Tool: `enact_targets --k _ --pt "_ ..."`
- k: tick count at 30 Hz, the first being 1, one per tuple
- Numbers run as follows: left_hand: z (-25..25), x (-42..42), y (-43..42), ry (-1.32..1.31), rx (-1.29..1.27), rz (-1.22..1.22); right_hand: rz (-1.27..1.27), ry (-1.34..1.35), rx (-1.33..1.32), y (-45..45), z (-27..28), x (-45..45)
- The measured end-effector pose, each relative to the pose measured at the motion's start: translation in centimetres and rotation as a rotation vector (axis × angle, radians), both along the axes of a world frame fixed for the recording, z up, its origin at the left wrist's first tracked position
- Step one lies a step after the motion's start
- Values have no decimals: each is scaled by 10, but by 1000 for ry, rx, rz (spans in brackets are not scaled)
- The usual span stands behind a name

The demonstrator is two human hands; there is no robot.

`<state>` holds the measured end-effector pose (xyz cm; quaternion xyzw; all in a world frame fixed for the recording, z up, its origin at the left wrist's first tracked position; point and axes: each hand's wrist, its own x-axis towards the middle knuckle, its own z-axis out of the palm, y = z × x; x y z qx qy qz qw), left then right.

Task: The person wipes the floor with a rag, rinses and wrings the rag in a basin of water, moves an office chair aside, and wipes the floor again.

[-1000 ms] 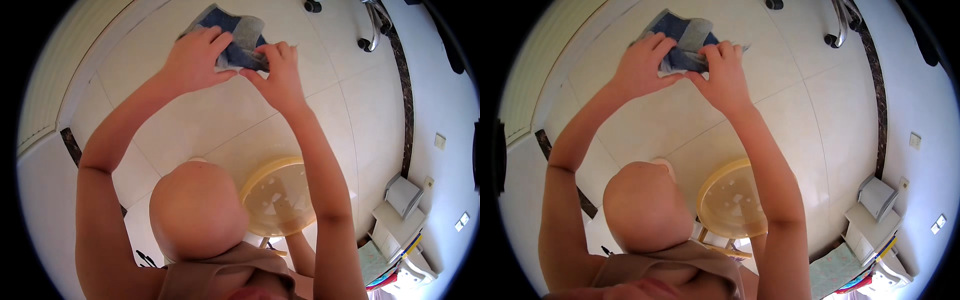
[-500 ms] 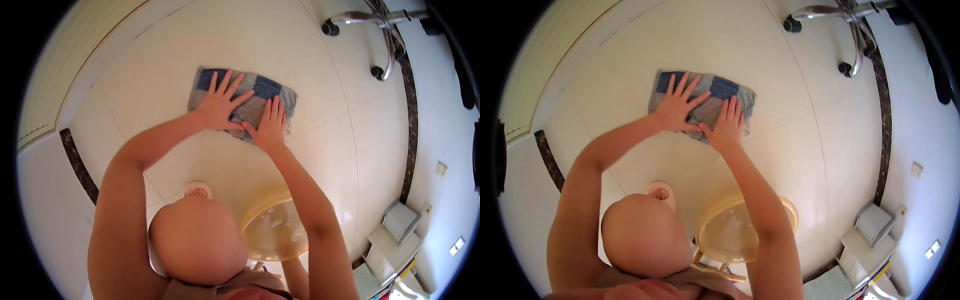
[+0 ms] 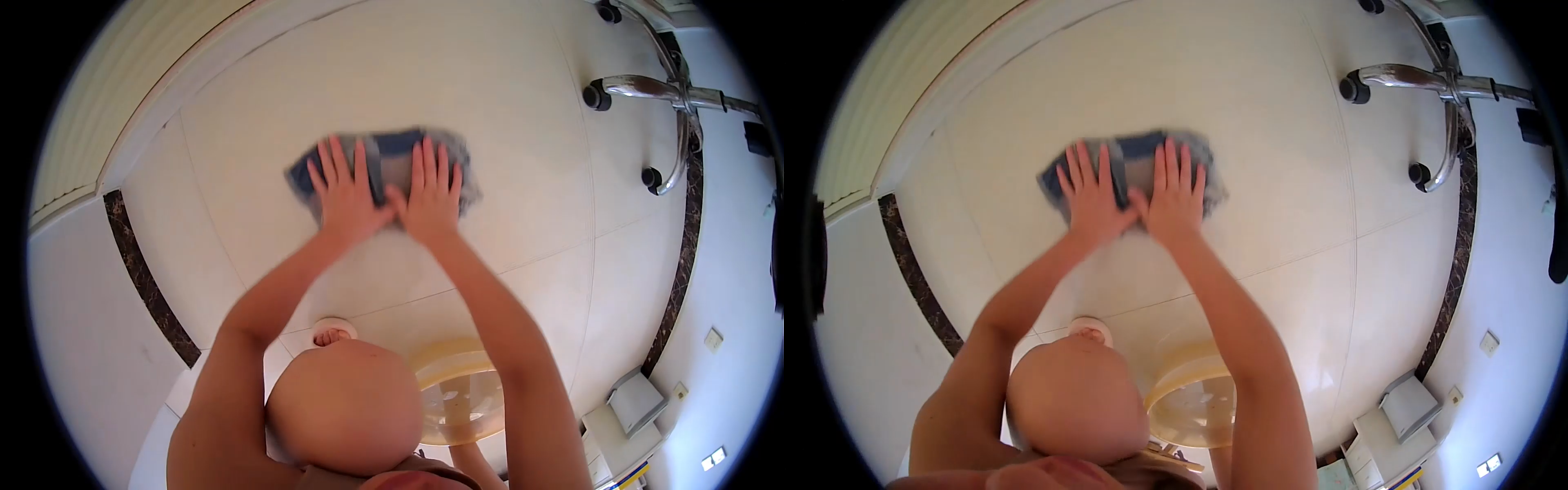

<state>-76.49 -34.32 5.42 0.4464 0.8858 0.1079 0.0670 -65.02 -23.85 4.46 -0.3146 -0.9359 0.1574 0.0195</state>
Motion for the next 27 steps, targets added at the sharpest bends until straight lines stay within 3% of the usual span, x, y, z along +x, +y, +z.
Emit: enact_targets --k 4,7,11,13,20,24,27 --pt "-15 -94 104 92 118 89 -8 134 123 100 -23 -89" --pt "-15 -146 175 126 183 25 20 -55 164 160 -11 -111" --pt "-1 -169 207 193 114 -462 -75 -95 162 176 -11 -95" --pt "-14 -178 236 216 166 -505 -154 -88 166 179 -8 -91" --pt "-51 -133 349 164 177 -682 -419 -32 120 156 -26 -59" --pt "-36 -65 338 91 281 -1037 -542 40 81 109 -27 -31" --pt "-32 -21 290 -214 363 -1188 -534 -20 18 55 -16 6"
